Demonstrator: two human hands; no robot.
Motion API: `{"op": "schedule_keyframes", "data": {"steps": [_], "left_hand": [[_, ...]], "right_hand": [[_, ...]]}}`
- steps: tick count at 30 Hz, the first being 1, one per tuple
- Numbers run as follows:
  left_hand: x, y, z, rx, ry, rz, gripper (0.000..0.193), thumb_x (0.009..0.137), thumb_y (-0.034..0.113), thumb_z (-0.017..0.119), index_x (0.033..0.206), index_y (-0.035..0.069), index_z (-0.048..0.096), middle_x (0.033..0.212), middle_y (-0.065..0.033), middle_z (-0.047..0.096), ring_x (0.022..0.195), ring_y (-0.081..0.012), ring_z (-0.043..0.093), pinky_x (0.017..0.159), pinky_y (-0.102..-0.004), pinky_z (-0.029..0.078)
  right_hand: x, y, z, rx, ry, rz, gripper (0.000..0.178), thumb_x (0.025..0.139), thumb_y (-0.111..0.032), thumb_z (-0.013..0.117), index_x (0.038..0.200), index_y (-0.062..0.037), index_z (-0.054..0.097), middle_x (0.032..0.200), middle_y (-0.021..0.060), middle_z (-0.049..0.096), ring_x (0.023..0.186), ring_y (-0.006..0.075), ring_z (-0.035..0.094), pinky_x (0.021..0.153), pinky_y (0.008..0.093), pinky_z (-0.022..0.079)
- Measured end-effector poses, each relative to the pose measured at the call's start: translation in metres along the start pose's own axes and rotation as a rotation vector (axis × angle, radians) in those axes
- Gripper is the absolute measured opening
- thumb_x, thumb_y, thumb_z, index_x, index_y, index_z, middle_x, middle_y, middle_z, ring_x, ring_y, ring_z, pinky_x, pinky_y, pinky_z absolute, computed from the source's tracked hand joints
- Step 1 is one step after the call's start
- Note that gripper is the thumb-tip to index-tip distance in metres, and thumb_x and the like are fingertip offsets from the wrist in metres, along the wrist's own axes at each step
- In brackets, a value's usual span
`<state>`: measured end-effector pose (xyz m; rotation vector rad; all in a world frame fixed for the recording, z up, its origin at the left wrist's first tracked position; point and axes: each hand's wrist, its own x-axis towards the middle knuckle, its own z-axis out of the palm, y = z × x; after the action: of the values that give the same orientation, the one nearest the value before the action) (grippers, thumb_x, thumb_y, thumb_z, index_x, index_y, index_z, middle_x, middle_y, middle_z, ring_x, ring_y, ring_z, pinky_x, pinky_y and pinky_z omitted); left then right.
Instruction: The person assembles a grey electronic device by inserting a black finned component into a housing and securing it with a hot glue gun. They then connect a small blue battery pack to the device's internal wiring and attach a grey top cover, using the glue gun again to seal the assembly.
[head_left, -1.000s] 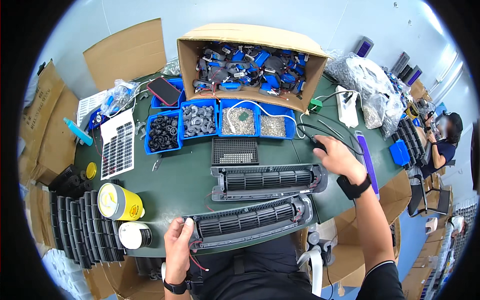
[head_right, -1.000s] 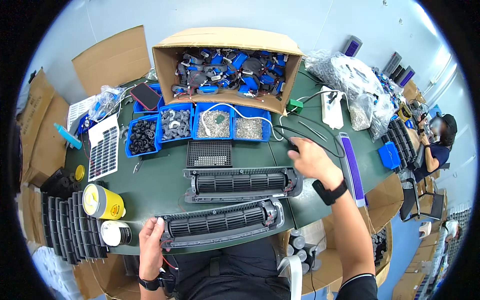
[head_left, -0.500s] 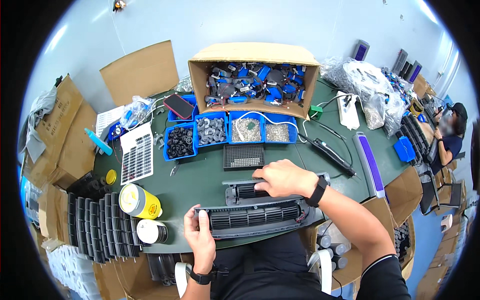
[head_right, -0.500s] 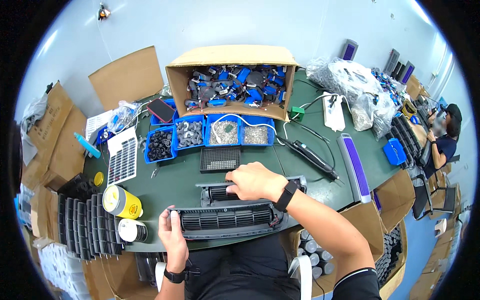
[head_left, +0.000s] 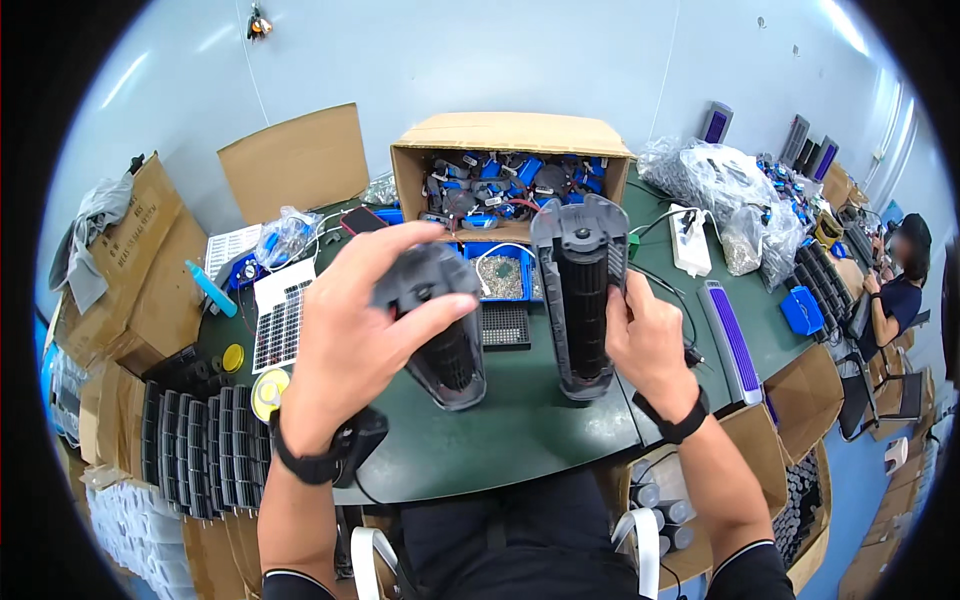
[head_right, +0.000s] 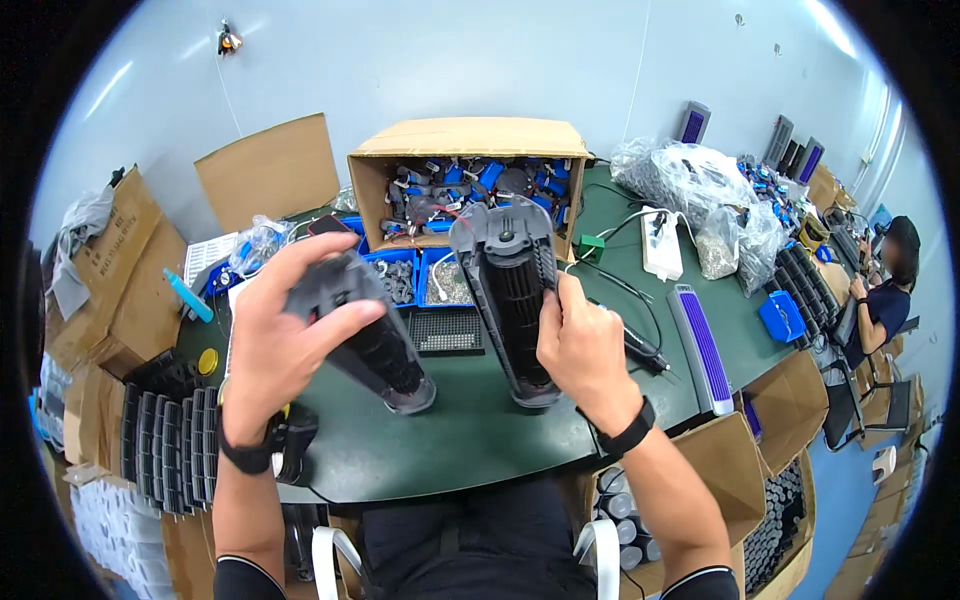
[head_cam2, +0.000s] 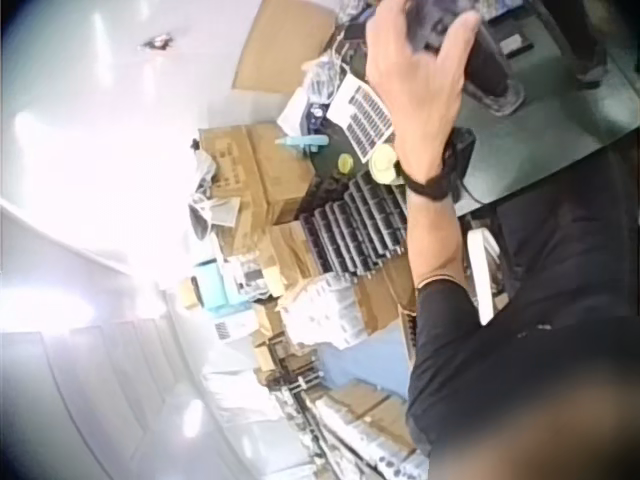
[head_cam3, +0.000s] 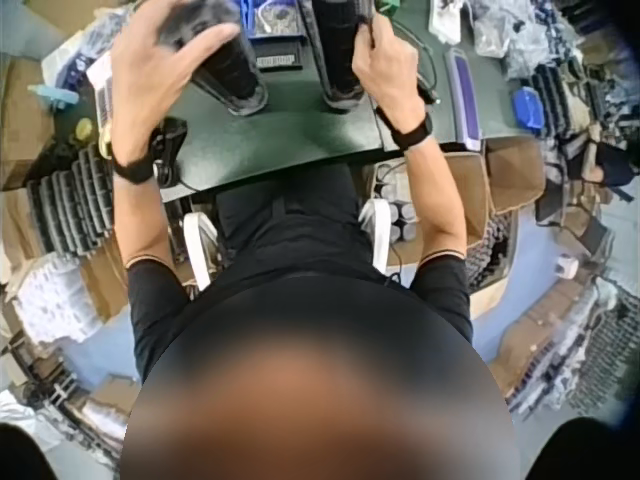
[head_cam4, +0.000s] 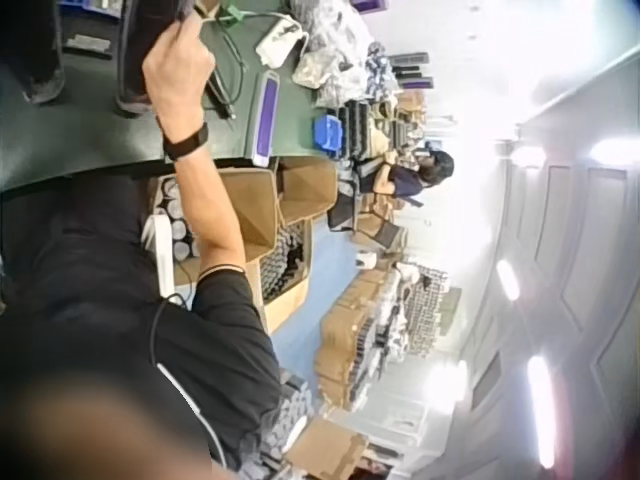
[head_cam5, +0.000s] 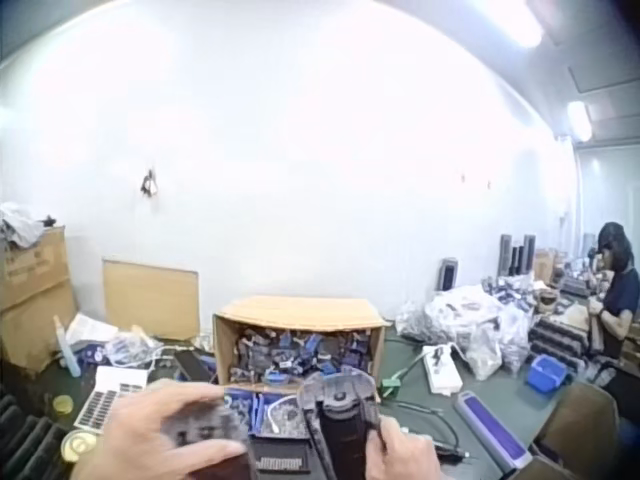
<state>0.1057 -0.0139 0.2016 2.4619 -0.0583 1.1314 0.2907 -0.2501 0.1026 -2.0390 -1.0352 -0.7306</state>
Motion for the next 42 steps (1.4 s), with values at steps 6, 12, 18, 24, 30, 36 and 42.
{"op": "schedule_keyframes", "data": {"steps": [6,12,18,24,30,36,42], "left_hand": [[0.017,-0.012,0.042,-0.167,-0.105,-0.161,0.057,0.082,0.029,0.091,0.127,0.001,0.069,0.116,-0.0165,0.074,0.102,-0.0271,0.073,0.088,-0.037,0.058],[0.008,-0.002,0.037,-0.241,-0.111,-0.288,0.073,0.085,0.029,0.087,0.145,0.002,0.055,0.121,-0.0177,0.073,0.111,-0.028,0.072,0.098,-0.04,0.054],[-0.024,0.009,0.024,-0.215,-0.12,-0.475,0.089,0.085,0.021,0.09,0.158,0.005,0.04,0.138,-0.0207,0.063,0.113,-0.0225,0.07,0.093,-0.037,0.058],[-0.052,0.032,0.015,-0.14,0.109,-0.617,0.037,0.092,0.007,0.081,0.125,-0.004,0.07,0.088,-0.0083,0.075,0.076,-0.0082,0.067,0.069,-0.0239,0.056],[-0.062,0.043,0.044,-0.125,0.174,-0.444,0.02,0.093,0.005,0.08,0.11,-0.005,0.077,0.082,-0.0078,0.077,0.073,-0.0057,0.066,0.065,-0.0236,0.055],[-0.09,0.02,0.089,-0.069,0.175,-0.389,0.014,0.096,0.005,0.074,0.107,-0.003,0.075,0.08,-0.0147,0.077,0.068,-0.017,0.076,0.062,-0.0289,0.058],[-0.099,-0.002,0.11,0.028,0.172,-0.384,0.011,0.099,0.006,0.07,0.103,-0.003,0.073,0.078,-0.0141,0.076,0.064,-0.0185,0.076,0.059,-0.0302,0.058]], "right_hand": [[-0.033,-0.004,0.024,0.059,0.162,0.139,0.022,0.096,0.001,0.063,0.119,0.0034,0.062,0.073,0.0197,0.068,0.06,0.0368,0.069,0.052,0.0425,0.052],[-0.04,0.001,0.012,0.298,0.141,0.252,0.027,0.093,0.004,0.062,0.12,0.0044,0.06,0.084,0.0193,0.072,0.072,0.0341,0.074,0.063,0.0382,0.056],[-0.022,-0.016,-0.031,0.553,0.178,0.34,0.066,0.083,0.011,0.057,0.147,0.0077,0.047,0.139,0.0263,0.061,0.134,0.0322,0.06,0.113,0.0445,0.046],[0.045,-0.069,-0.051,0.114,0.107,-0.249,0.063,0.081,0.001,0.073,0.142,-0.0001,0.058,0.132,0.0175,0.066,0.128,0.0413,0.06,0.119,0.056,0.037],[0.061,-0.052,-0.043,0.091,0.166,-0.384,0.031,0.081,0.0,0.08,0.111,-0.0057,0.076,0.088,0.0071,0.072,0.092,0.0281,0.067,0.095,0.0457,0.05],[-0.02,-0.046,-0.038,0.283,0.289,-0.05,0.017,0.085,0.005,0.081,0.099,-0.0019,0.077,0.085,0.0093,0.076,0.07,0.0233,0.067,0.065,0.0327,0.051],[-0.045,-0.033,0.003,0.384,0.245,-0.029,0.017,0.084,0.006,0.08,0.099,-0.0022,0.077,0.091,0.0106,0.079,0.069,0.0217,0.068,0.063,0.0311,0.052]]}}
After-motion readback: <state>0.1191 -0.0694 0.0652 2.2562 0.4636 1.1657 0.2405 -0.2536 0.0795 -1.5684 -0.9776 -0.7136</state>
